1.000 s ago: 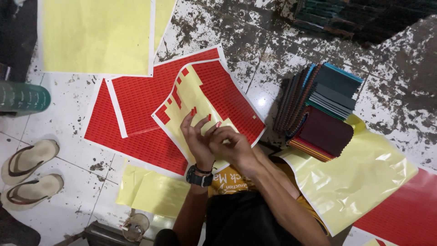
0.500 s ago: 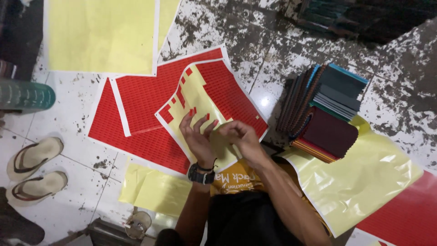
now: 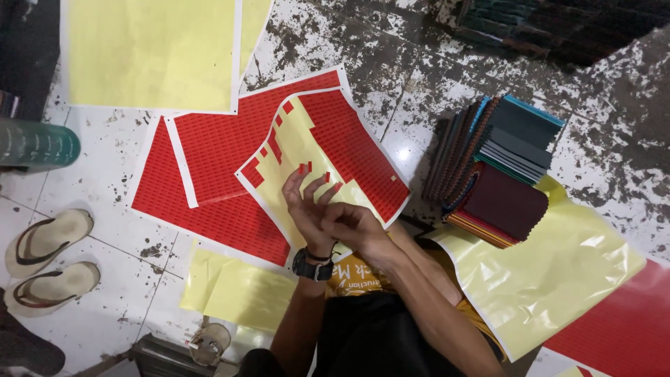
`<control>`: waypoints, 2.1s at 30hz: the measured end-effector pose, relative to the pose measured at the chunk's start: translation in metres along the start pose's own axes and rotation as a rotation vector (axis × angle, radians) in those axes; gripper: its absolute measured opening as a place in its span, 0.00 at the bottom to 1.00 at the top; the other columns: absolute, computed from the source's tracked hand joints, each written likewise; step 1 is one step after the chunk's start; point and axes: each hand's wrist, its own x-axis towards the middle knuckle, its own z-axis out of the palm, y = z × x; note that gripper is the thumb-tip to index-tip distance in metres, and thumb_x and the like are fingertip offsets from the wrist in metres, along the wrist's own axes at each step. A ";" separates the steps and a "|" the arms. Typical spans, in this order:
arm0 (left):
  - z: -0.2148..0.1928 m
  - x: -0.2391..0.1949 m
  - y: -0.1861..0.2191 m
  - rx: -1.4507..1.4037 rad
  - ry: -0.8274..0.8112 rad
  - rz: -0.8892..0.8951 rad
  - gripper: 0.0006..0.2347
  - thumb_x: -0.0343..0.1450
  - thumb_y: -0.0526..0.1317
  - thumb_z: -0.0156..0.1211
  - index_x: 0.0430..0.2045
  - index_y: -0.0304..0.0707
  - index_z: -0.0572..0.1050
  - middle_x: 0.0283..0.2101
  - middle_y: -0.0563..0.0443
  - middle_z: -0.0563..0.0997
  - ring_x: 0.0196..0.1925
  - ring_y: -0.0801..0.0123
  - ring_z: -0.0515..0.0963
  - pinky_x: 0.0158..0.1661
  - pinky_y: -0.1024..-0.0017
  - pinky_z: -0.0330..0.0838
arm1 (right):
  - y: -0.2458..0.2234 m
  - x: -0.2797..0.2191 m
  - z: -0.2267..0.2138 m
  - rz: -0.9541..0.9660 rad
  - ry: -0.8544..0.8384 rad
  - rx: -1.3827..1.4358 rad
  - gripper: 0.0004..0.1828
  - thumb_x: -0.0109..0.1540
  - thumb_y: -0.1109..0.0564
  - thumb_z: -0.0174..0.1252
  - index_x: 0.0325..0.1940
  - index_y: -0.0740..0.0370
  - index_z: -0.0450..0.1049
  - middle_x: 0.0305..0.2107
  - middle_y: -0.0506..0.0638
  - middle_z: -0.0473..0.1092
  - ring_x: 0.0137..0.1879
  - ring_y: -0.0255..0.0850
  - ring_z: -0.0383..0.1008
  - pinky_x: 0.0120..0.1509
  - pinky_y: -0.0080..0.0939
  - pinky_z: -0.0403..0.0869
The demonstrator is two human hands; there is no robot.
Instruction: The person sits on the floor and assembles notebooks by hand. They peel red adhesive strips from yellow backing sheets and apply them to the spines of stacked notebooks, pressing them down to secure the binding.
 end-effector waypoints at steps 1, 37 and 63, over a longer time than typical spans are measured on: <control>0.000 -0.002 -0.001 0.001 -0.002 0.000 0.26 0.73 0.62 0.41 0.60 0.48 0.62 0.65 0.50 0.62 0.54 0.66 0.71 0.51 0.60 0.81 | -0.001 0.001 -0.002 -0.002 0.001 0.001 0.08 0.61 0.59 0.69 0.38 0.63 0.77 0.31 0.47 0.73 0.37 0.32 0.74 0.38 0.30 0.75; 0.005 0.011 0.010 0.060 0.086 0.042 0.20 0.77 0.55 0.39 0.54 0.41 0.65 0.57 0.43 0.65 0.50 0.59 0.73 0.48 0.50 0.82 | 0.007 0.031 -0.042 -0.412 0.380 -0.518 0.12 0.62 0.52 0.67 0.40 0.63 0.77 0.47 0.56 0.70 0.49 0.42 0.71 0.49 0.36 0.73; 0.190 -0.017 0.040 0.484 -0.897 0.296 0.18 0.78 0.46 0.39 0.33 0.34 0.78 0.54 0.35 0.75 0.58 0.45 0.74 0.61 0.53 0.64 | -0.219 -0.069 -0.114 -0.840 0.431 -1.077 0.05 0.62 0.61 0.67 0.42 0.62 0.82 0.29 0.54 0.77 0.32 0.47 0.79 0.37 0.44 0.76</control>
